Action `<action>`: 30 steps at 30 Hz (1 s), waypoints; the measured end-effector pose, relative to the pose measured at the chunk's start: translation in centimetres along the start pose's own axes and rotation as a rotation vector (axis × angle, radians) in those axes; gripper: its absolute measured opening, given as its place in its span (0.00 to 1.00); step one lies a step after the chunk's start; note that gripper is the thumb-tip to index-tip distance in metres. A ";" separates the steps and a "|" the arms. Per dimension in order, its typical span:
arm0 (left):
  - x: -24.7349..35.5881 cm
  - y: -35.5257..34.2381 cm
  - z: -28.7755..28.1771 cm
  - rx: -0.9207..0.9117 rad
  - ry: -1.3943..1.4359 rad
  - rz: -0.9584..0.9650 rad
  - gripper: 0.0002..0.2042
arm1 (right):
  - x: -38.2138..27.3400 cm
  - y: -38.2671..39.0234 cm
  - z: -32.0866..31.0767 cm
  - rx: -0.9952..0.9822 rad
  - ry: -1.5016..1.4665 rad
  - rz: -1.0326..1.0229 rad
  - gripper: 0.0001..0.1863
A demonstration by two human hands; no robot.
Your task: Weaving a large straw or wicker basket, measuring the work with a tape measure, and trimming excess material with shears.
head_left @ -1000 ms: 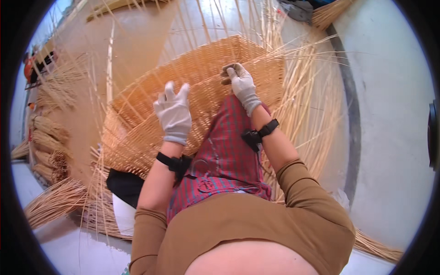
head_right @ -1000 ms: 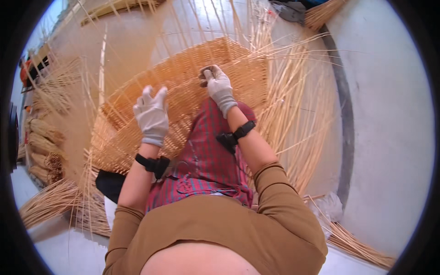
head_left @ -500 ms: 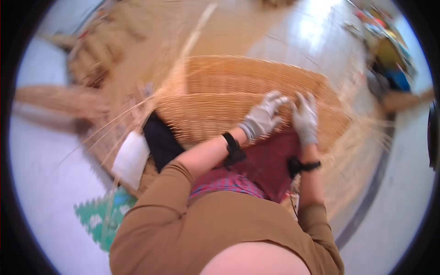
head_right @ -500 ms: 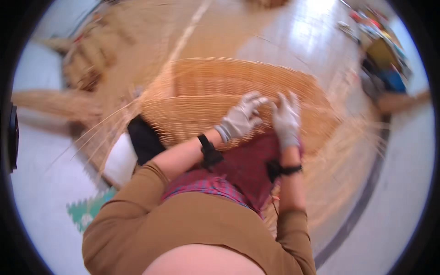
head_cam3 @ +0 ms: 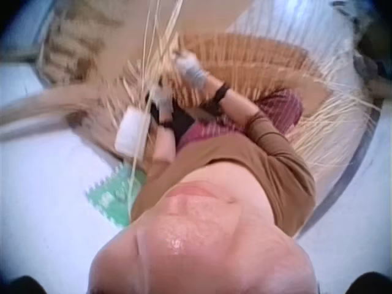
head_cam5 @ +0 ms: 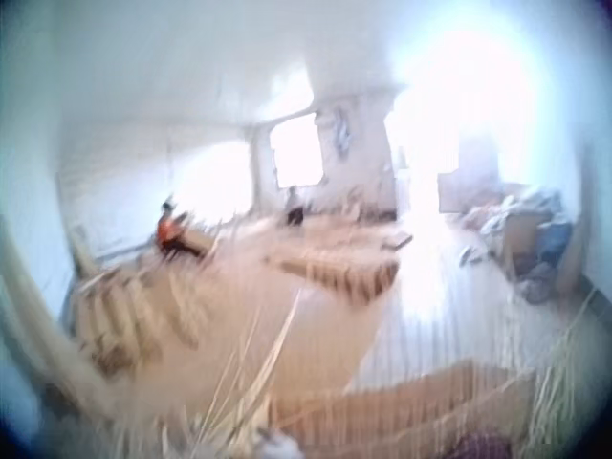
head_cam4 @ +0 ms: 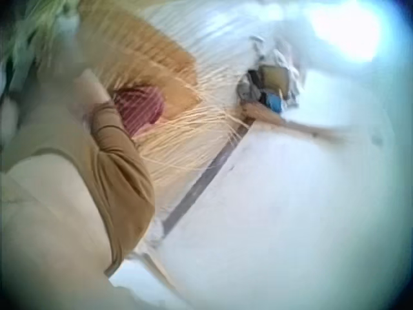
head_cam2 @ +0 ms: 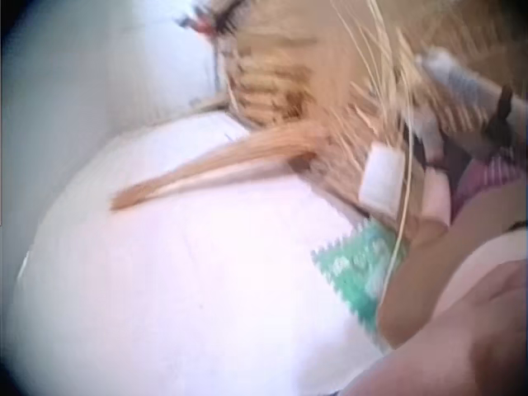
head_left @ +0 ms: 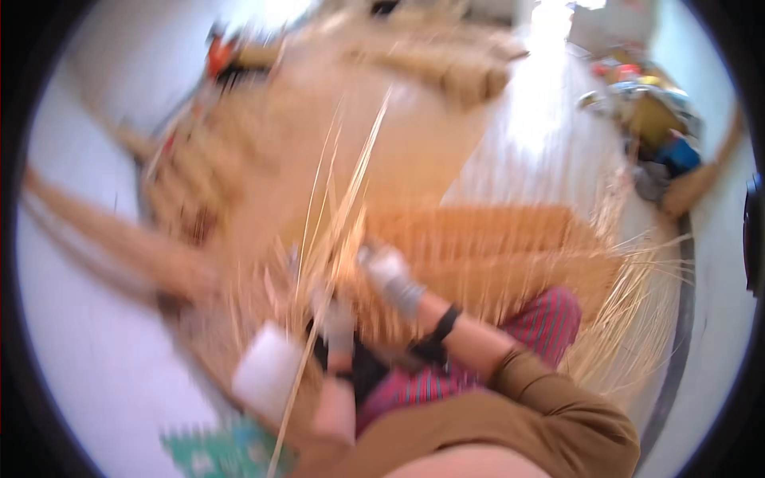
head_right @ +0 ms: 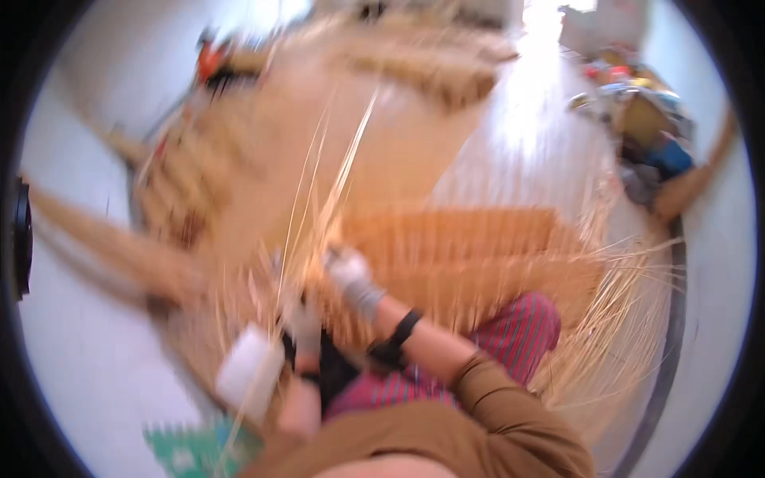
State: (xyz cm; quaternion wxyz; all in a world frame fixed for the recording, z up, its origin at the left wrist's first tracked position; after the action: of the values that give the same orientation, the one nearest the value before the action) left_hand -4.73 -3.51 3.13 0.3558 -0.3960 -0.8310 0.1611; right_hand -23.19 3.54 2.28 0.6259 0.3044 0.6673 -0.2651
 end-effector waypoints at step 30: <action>-1.2 -3.2 0.0 -0.290 0.103 -0.163 0.26 | -10.8 -1.4 -0.2 0.379 -0.185 -0.645 0.20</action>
State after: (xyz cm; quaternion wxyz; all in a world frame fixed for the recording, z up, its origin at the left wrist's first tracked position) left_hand -5.96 -6.44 4.37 0.3489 -0.3824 -0.8555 -0.0101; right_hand -24.02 1.98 13.00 0.5004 0.1639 0.6089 -0.5932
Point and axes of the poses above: each hand's wrist, its own y-axis away from the middle knuckle, its own z-axis out of the palm, x = y × z, the point moved 10 cm from there along -y, towards the middle knuckle, and after that the axes turned 8 degrees about y, right-handed, at the moved point
